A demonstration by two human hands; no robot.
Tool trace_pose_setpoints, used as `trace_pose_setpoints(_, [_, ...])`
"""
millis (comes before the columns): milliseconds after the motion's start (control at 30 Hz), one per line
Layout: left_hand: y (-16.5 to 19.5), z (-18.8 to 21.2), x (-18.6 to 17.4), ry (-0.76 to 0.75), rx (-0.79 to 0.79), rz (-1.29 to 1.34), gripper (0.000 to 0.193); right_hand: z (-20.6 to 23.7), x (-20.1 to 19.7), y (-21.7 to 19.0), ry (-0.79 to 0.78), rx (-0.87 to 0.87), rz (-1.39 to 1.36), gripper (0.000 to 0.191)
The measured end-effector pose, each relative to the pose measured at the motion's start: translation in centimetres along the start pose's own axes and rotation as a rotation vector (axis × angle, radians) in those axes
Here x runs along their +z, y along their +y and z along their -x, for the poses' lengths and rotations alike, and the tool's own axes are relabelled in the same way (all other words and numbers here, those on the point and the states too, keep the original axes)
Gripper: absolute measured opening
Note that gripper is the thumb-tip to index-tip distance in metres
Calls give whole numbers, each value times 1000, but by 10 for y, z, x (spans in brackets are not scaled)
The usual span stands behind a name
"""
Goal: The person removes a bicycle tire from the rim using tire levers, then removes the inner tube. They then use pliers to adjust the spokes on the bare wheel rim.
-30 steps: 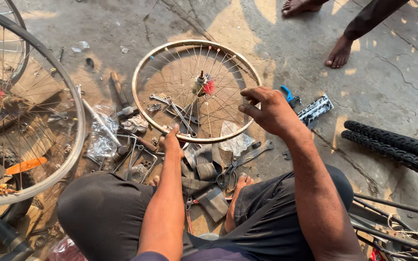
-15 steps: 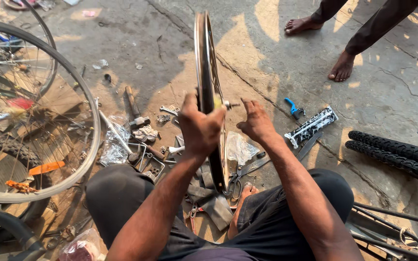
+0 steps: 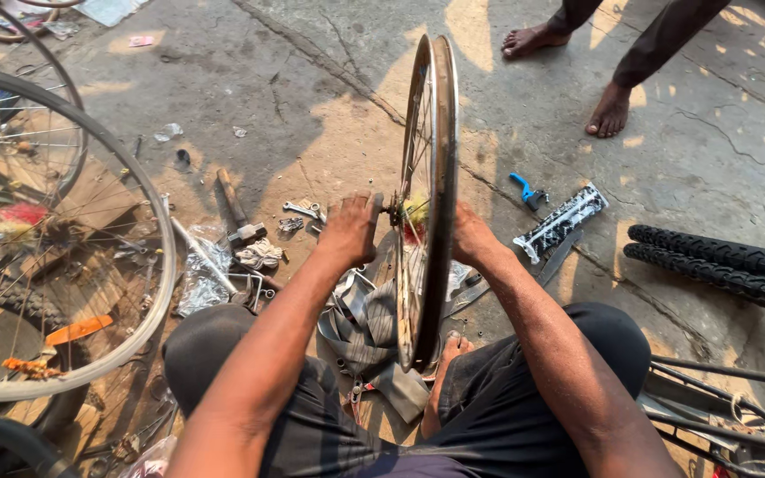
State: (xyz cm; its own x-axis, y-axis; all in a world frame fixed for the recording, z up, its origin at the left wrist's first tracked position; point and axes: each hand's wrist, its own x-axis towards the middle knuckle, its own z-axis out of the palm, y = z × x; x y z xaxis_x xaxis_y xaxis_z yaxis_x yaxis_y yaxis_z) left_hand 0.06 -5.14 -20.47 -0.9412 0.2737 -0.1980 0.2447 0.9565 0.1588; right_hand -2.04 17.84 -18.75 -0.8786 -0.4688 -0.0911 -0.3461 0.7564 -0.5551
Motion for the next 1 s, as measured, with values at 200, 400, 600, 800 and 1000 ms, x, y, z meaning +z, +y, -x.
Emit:
trace_pose_setpoints(200, [-3, -10, 23, 139, 75, 275, 64, 5, 3, -9, 128, -224, 216, 90])
trace_pose_setpoints(400, [-11, -4, 0, 255, 106, 450, 68, 8, 2, -18, 159, -283, 311, 85])
trace_pose_setpoints(600, [-10, -13, 5, -84, -221, 690, 78, -6, 6, -13, 8, -35, -140, 44])
trace_pose_setpoints(800, [4, -31, 10, 166, -453, 810, 58, -29, -10, -25, -65, 485, -795, 38])
trace_pose_setpoints(1000, [-4, -23, -3, 255, -384, 715, 43, -29, -13, -33, -52, 267, -797, 27])
